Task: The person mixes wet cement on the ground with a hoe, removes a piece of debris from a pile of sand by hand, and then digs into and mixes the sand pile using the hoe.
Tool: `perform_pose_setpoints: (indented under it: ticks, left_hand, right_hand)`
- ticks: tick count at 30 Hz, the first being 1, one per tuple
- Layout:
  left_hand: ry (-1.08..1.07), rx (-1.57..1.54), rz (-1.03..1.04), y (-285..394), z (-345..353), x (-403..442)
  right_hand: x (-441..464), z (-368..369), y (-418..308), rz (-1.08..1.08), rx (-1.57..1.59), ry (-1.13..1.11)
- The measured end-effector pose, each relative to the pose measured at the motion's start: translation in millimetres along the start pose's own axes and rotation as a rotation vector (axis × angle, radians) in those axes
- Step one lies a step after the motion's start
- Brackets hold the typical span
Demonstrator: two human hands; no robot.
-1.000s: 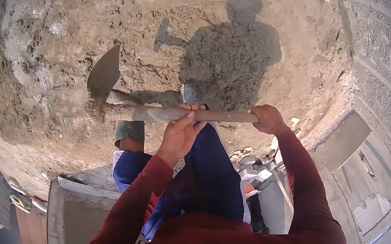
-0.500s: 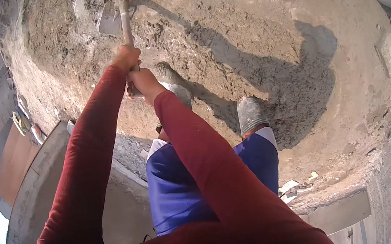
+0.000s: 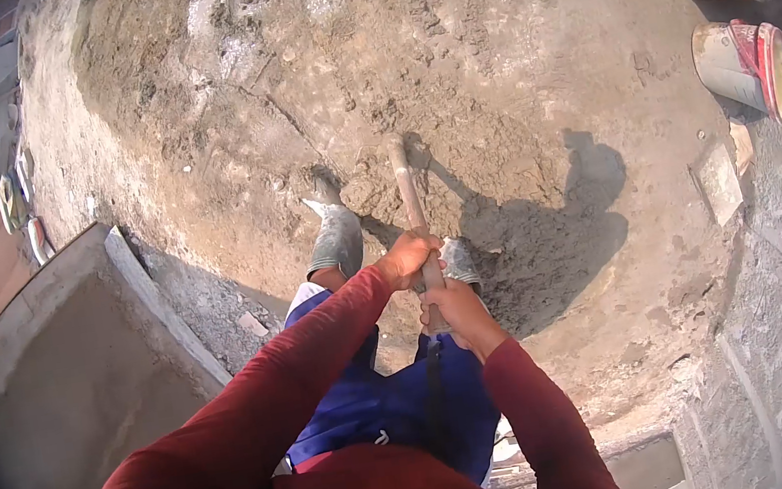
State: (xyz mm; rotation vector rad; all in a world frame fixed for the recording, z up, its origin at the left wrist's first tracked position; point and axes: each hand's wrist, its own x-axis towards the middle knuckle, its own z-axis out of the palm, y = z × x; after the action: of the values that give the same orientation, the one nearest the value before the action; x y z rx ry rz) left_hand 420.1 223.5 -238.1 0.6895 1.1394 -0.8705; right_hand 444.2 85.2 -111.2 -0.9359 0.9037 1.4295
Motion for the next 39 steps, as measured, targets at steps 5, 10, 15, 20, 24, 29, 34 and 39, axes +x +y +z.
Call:
perform_pose_setpoints:
  ticks: [5, 10, 15, 20, 24, 29, 34, 39]
  left_hand:
    - [-0.070, -0.279, -0.032, -27.5, 76.2, -47.5]
    - [-0.142, -0.252, -0.359, -131.9, 146.5, -33.9]
    - [-0.451, -0.418, -0.212, -79.3, 122.8, -158.0]
    - [-0.105, -0.436, 0.157, 80.7, 60.8, -275.4]
    - [0.161, -0.667, 0.646, 182.4, -12.7, -336.9]
    - [0.031, -0.800, 0.535, 291.8, -136.1, -432.6]
    - [-0.037, -0.680, 0.194, 297.8, -254.0, -440.6]
    - [0.162, -0.516, -0.046, 247.0, -297.4, -396.3]
  right_hand:
    - [-152.7, -74.7, 51.4, 0.042, -0.456, 0.152]
    - [-218.3, -249.6, 210.7, -0.058, -1.227, 0.550]
    - [-219.4, -233.8, 201.7, -0.582, -1.397, 0.862]
    - [-193.9, -93.1, 66.7, -0.934, -1.182, 0.534]
    - [-203.9, -18.7, -19.3, -1.081, -0.656, 0.076]
    - [-185.7, -65.4, -69.0, -0.973, -0.545, 0.418]
    - [-172.0, -218.4, 2.3, -0.361, -0.051, 0.640]
    - [-232.5, -158.1, -18.2, -0.183, -0.785, 0.658]
